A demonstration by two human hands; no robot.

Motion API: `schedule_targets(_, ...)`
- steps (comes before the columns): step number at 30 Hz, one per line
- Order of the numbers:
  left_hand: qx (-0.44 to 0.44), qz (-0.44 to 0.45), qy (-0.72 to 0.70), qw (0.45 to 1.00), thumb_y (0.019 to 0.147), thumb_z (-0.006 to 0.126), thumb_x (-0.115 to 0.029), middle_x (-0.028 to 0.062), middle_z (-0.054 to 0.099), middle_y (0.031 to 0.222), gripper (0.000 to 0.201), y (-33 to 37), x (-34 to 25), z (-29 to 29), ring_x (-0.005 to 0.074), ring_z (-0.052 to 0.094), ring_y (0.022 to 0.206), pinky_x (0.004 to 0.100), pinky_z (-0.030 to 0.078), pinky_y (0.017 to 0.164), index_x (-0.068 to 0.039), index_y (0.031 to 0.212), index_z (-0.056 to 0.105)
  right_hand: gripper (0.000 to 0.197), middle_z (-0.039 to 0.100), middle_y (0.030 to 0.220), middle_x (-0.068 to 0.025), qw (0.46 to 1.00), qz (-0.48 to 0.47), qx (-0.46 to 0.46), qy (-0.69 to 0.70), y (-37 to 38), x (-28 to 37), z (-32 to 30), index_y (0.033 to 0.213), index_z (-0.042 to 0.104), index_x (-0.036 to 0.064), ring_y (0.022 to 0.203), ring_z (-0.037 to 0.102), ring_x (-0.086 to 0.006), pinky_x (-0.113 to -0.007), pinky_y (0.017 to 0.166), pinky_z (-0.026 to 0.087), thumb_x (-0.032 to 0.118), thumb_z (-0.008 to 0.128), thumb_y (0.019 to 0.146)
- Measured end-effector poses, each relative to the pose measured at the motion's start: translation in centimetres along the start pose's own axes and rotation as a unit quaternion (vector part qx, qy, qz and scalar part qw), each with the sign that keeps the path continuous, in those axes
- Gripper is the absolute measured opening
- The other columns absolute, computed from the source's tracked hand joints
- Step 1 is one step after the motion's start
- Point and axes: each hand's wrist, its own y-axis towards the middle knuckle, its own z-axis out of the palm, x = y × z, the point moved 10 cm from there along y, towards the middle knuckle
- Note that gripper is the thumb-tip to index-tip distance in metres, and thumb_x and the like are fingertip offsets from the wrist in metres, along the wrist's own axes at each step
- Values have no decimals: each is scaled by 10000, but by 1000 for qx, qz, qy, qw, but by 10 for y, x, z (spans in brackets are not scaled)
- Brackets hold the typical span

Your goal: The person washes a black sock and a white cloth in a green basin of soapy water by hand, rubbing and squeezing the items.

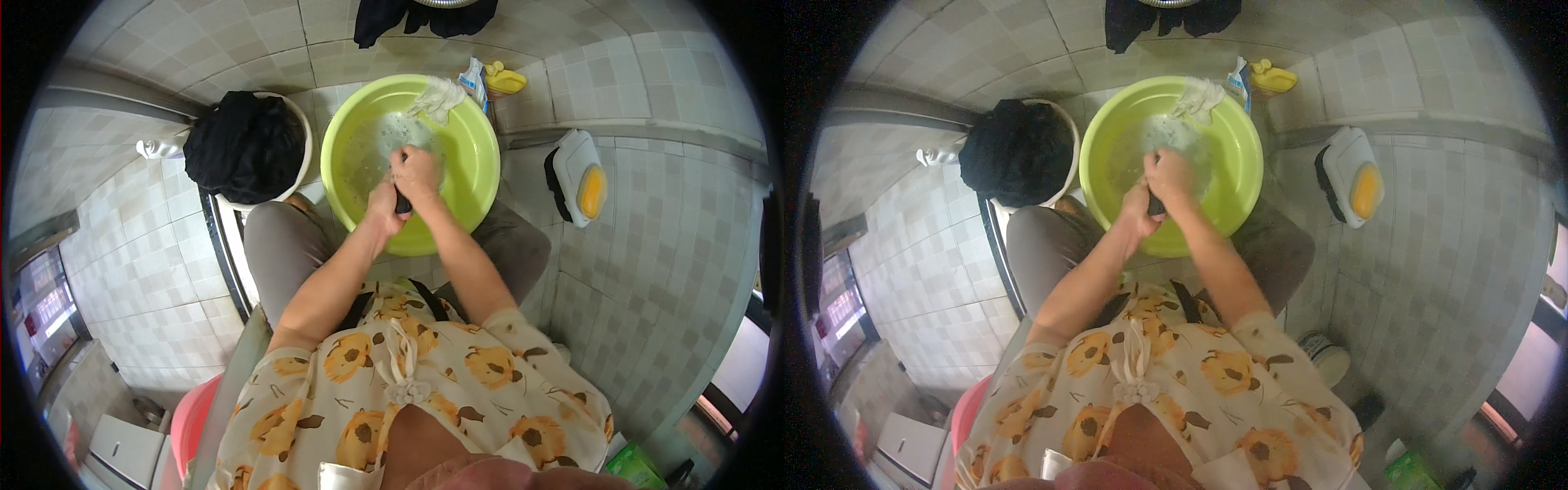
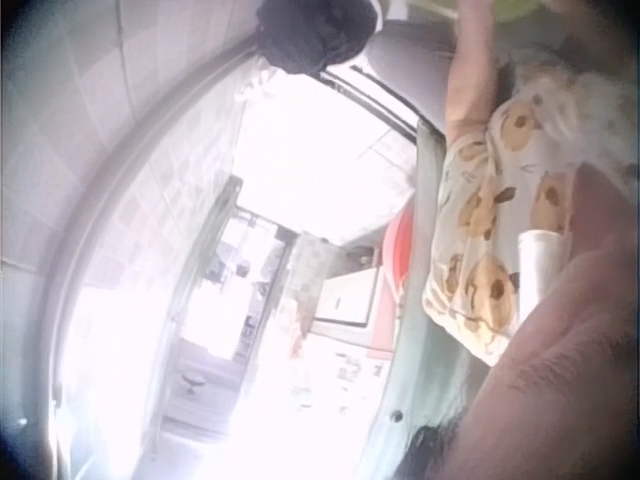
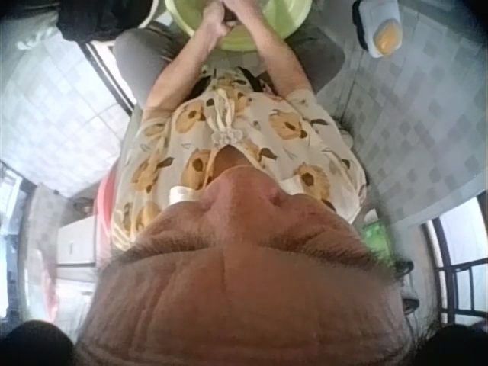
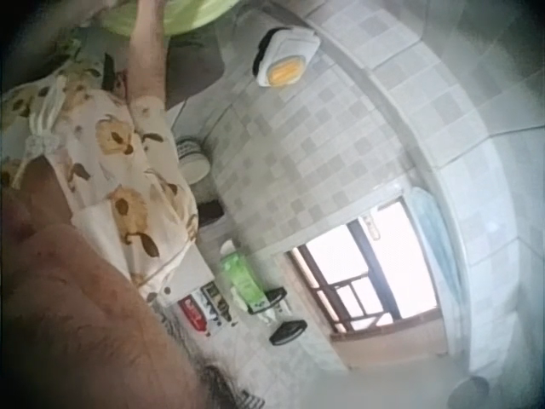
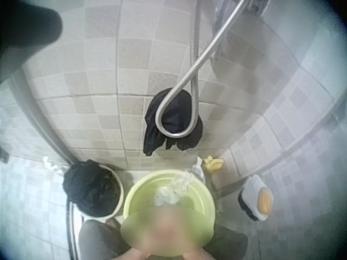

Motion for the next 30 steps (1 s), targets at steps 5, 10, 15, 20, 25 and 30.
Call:
schedule_targets(5, -114, 108, 22, 987, 958, 371, -359, 20, 514, 683, 342, 32, -50, -53, 156, 415, 450, 316, 362, 410, -71, 855, 526, 351, 587, 614, -192, 999, -33, -8, 33, -46, 21, 10, 686, 621, 57, 585, 577, -399, -474, 587, 467, 370, 519, 809)
schedule_targets(10, -68, 10, 49, 996, 904, 487, -332, 59, 498, 763, 249, 24, -8, -33, 186, 504, 625, 339, 436, 513, -88, 872, 529, 421, 608, 735, -227, 993, 46, 61, -92, 30, -45, 32, 735, 628, 36, 681, 592, -407, -474, 626, 468, 371, 408, 862)
schedule_targets(15, -18, 81, 30, 996, 926, 478, -272, 110, 515, 1156, 306, 34, -38, -22, 227, 532, 997, 405, 470, 780, -83, 1167, 466, 459, 609, 771, -243, 992, 11, 123, 7, 68, -99, 80, 813, 639, 24, 711, 595, -402, -452, 661, 471, 402, 388, 885)
schedule_targets(20, -112, 101, 118, 982, 924, 488, -246, 125, 458, 1225, 347, 37, -42, -48, 270, 467, 1090, 425, 407, 900, -88, 1226, 419, 404, 628, 849, -220, 990, -1, 136, -27, 90, -187, 110, 1055, 577, 1, 772, 607, -359, -432, 707, 470, 336, 414, 898)
schedule_targets(25, -117, 107, 106, 982, 926, 479, -223, 67, 425, 1271, 368, 41, -51, -62, 190, 451, 1067, 357, 443, 828, -137, 1279, 420, 328, 614, 963, -237, 958, 90, 265, 68, 20, -179, 214, 1050, 583, -6, 884, 598, -366, -426, 776, 473, 243, 523, 845)
schedule_targets(30, -100, 83, 129, 983, 920, 491, -237, 62, 418, 1272, 359, 40, -46, -37, 200, 451, 1063, 344, 438, 826, -155, 1265, 439, 227, 654, 862, -166, 988, -57, 85, -115, 69, -239, 166, 1009, 608, -8, 784, 640, -302, -378, 679, 516, 87, 549, 811)
